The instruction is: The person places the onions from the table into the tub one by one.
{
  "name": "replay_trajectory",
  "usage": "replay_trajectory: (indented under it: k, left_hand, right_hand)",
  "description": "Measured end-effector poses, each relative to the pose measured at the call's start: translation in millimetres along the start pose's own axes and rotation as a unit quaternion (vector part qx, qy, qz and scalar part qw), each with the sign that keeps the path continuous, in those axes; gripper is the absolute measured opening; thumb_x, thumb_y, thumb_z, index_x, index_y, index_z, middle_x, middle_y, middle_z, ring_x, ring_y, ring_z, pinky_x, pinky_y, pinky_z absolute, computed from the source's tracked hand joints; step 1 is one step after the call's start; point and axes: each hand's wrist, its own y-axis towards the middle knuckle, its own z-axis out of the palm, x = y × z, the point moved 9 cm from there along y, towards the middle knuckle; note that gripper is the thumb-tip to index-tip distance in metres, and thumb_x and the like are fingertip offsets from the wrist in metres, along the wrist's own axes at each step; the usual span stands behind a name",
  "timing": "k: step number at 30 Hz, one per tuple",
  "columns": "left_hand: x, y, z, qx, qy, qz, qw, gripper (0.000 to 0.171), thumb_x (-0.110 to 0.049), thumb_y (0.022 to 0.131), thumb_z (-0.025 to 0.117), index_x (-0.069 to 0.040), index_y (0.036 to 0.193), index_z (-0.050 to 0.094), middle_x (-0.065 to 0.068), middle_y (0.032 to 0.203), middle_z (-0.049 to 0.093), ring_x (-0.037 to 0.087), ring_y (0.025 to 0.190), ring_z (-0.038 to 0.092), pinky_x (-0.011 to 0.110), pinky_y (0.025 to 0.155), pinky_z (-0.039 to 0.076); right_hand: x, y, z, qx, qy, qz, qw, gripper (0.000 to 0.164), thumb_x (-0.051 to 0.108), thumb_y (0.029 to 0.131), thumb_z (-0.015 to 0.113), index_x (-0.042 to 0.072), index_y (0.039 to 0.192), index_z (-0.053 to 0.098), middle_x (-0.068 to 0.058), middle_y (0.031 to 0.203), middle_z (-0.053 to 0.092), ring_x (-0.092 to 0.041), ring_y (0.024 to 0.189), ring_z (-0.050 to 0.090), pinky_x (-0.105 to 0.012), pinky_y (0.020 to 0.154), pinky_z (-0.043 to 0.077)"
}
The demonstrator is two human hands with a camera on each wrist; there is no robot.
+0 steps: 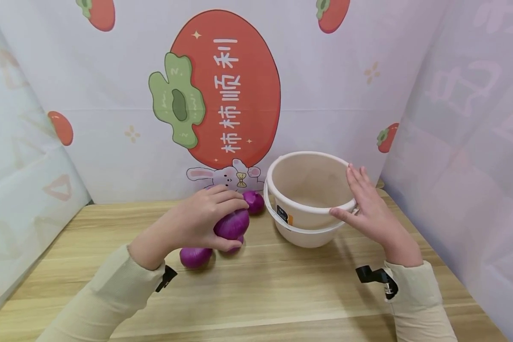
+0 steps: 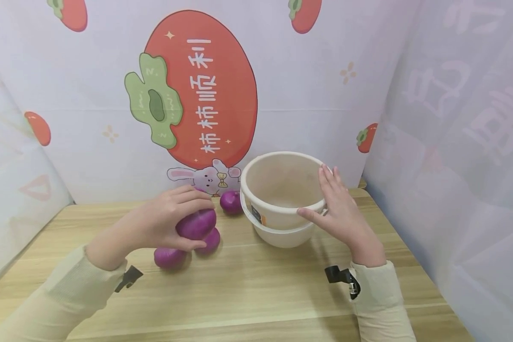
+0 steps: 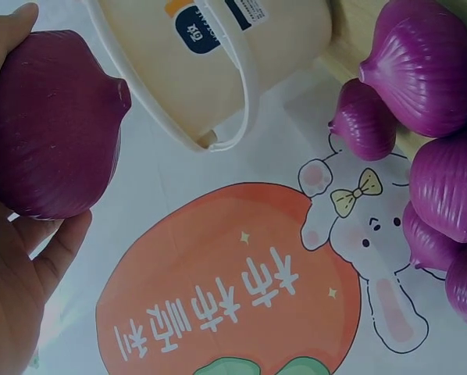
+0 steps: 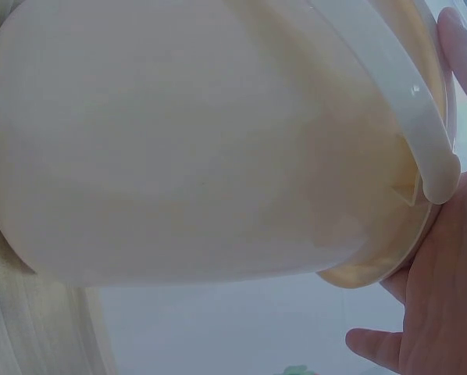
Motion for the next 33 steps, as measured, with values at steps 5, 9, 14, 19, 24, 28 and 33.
replay_trajectory:
  k: [5,9,14,19,24,28,33]
  left_hand:
    - [-0.9,3.9,-2.8,-0.012,-0.004,0.009,0.9999,0.062,-0.049,0.073,0.083,-0.008,0.118,0.068,0.006,0.119,0.069,0.024,0.112,0.063,0.038,0.094,0.055]
    - [-0.8,8.6,-3.4,-0.013,-0.007,0.008,0.9999,0.063,-0.048,0.073,0.083,-0.009,0.119,0.067,0.006,0.120,0.068,0.024,0.112,0.062,0.038,0.093,0.056]
    - [-0.6,14.4,-4.8,-0.023,-0.010,0.015,0.9996,0.062,-0.047,0.072,0.084,-0.009,0.118,0.067,0.006,0.119,0.068,0.023,0.111,0.062,0.037,0.090,0.057]
    - [-0.7,19.4,-6.3,-0.042,-0.011,0.021,0.9988,0.061,-0.045,0.071,0.086,-0.009,0.117,0.068,0.005,0.118,0.068,0.023,0.110,0.062,0.038,0.094,0.055]
    - [-1.3,26.2,-6.5,-0.054,-0.014,0.024,0.9982,0.060,-0.045,0.073,0.084,-0.009,0.118,0.068,0.004,0.119,0.068,0.022,0.111,0.061,0.036,0.095,0.054]
    - [-4.0,32.0,-8.3,-0.067,-0.018,0.033,0.9971,0.062,-0.044,0.072,0.085,-0.008,0.120,0.068,0.005,0.120,0.068,0.022,0.113,0.060,0.034,0.093,0.055]
    - [-8.4,39.2,-11.4,-0.080,-0.019,0.043,0.9957,0.062,-0.044,0.073,0.085,-0.009,0.121,0.068,0.005,0.119,0.068,0.021,0.112,0.060,0.034,0.092,0.055]
  right_hand:
    - [0,0,0,0.003,-0.003,0.003,1.000,0.106,0.049,0.088,0.070,0.003,0.159,0.007,-0.018,0.167,0.004,-0.036,0.155,-0.009,-0.070,0.117,0.010]
    - [0,-1,-1,0.002,-0.004,0.004,1.000,0.105,0.048,0.088,0.069,0.003,0.159,0.006,-0.018,0.167,0.004,-0.036,0.155,-0.010,-0.070,0.118,0.009]
    - [0,-2,-1,0.002,-0.004,0.005,1.000,0.105,0.047,0.088,0.070,0.003,0.159,0.006,-0.018,0.167,0.004,-0.036,0.155,-0.010,-0.070,0.118,0.009]
    - [1,-1,-1,0.002,-0.006,0.002,1.000,0.105,0.046,0.088,0.070,0.002,0.159,0.006,-0.019,0.167,0.004,-0.036,0.155,-0.010,-0.069,0.118,0.009]
    - [1,-1,0,0.004,-0.007,0.003,1.000,0.105,0.046,0.088,0.070,0.002,0.159,0.006,-0.019,0.167,0.004,-0.036,0.155,-0.010,-0.068,0.119,0.008]
    - [0,0,0,0.003,-0.007,0.004,1.000,0.106,0.047,0.088,0.070,0.003,0.159,0.005,-0.019,0.167,0.004,-0.035,0.155,-0.010,-0.068,0.119,0.009]
    - [-1,0,0,0.003,-0.006,0.004,1.000,0.106,0.048,0.088,0.070,0.003,0.159,0.005,-0.018,0.167,0.004,-0.035,0.155,-0.010,-0.068,0.119,0.009]
